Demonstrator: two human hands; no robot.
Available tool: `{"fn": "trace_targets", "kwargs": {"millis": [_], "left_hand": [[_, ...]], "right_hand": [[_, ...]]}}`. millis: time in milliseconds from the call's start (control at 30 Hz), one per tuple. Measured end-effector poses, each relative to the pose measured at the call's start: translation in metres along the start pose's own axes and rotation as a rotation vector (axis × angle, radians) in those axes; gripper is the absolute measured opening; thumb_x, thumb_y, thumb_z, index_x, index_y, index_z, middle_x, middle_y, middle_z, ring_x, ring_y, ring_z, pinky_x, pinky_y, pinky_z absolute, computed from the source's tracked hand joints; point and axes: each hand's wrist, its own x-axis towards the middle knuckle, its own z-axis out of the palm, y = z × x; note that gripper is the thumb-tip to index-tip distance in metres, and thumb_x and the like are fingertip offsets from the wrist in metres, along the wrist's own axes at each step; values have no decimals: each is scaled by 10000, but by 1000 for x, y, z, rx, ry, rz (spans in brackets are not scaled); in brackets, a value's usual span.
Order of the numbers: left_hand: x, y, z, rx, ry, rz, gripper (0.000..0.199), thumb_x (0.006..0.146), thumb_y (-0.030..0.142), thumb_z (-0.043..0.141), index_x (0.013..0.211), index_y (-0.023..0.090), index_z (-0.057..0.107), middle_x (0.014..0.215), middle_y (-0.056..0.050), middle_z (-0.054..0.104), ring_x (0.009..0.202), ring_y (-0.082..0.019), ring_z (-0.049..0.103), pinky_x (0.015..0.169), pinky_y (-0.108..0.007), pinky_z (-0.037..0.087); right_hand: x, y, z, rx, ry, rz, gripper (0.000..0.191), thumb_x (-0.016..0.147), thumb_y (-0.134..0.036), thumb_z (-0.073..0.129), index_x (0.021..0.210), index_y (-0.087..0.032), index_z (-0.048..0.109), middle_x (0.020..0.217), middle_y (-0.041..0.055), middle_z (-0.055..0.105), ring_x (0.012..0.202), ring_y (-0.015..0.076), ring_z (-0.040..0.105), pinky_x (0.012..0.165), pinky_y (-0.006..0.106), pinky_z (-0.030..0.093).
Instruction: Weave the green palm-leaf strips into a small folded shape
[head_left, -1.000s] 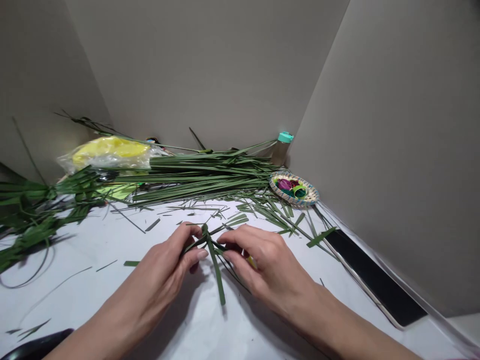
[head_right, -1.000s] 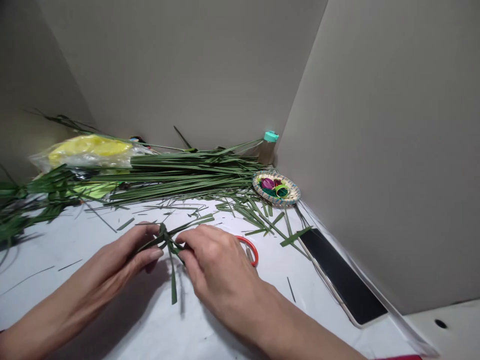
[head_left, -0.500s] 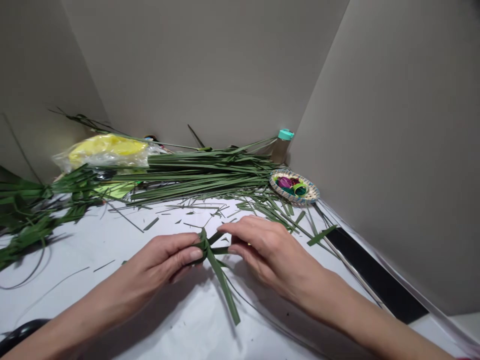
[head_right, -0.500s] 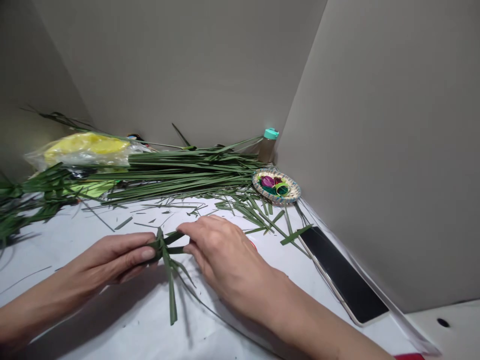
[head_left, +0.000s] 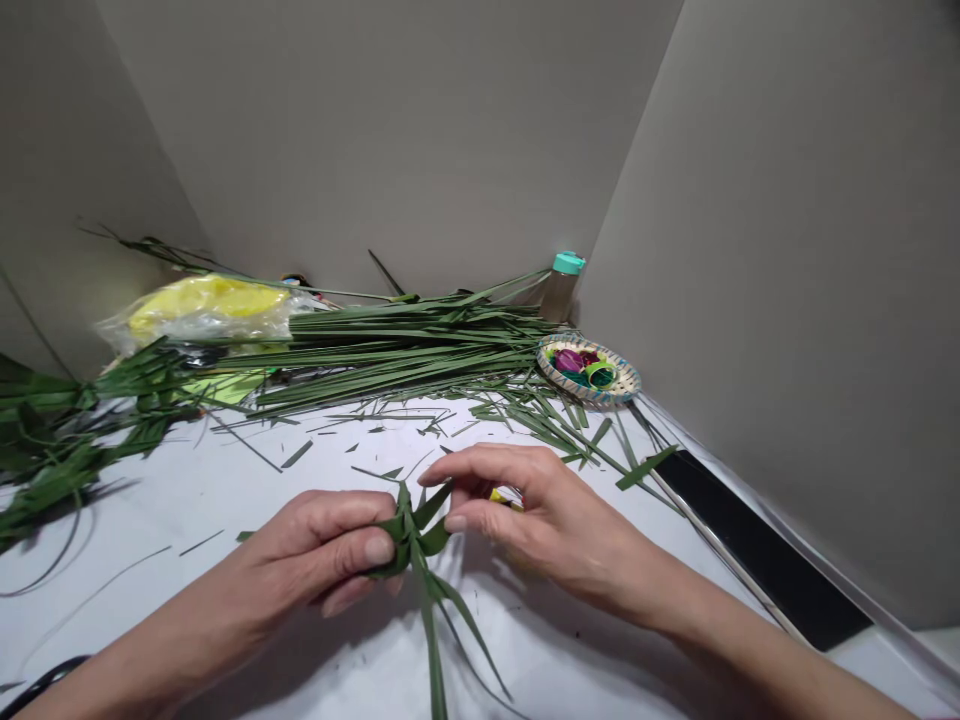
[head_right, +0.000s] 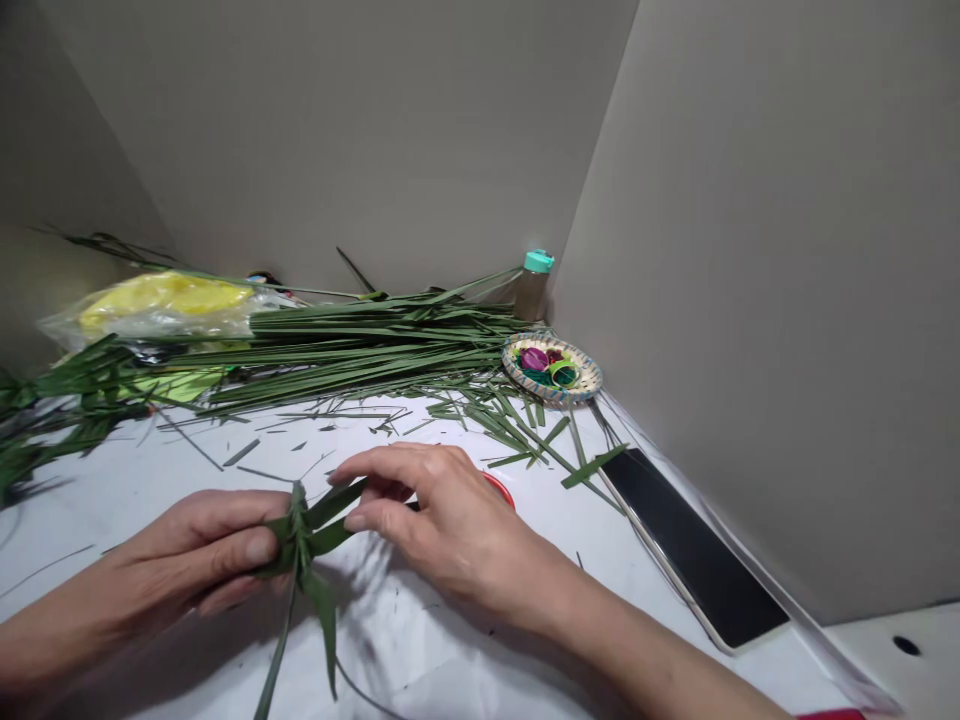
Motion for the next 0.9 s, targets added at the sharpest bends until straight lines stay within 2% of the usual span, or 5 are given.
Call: {"fn": "trace_targets", "kwargs": {"millis": [167,333,433,700,900], "left_hand": [[-6,-4,-1,-87,-119,-42,438,898,600,653,655,236,653,562,64,426,524,-124,357,523,-247,384],[-8,-3,2,-131,14,-40,453,887,636,645,635,265,584,665,33,500,611,-160,421,569,-283,413],[-4,3,6,-91,38,-27,403,895,593,653,672,259,619,618,51,475,572,-152,408,546,-281,389],[-4,11,10,50,49,93,438,943,508,575,589,256,520,549,70,412,527,-141,424,520,-255,385],[-11,6,16,130,188,170,329,931,528,594,715,296,682,709,15,691,712,-203,623,667,-247,519]], "right_hand": [[-5,0,10,23,43,-59,186,957,-164,720,1107,-243,797,964,1,741,885,146,659,811,262,506],[-17,-5,20,-516,245,-371,312,984,-65,517,1163,-76,772,915,129,655,846,239,529,760,394,468],[-19,-7,24,-537,248,-454,347,933,5,504,1205,14,719,911,146,686,795,226,529,735,376,486],[-10,-19,15,-7,100,-83,250,1045,-163,552,1154,-192,776,1050,45,756,972,157,676,870,280,504],[-7,-25,15,-28,60,34,240,970,-248,704,1196,-206,771,1093,25,765,1015,171,688,873,285,506]]}}
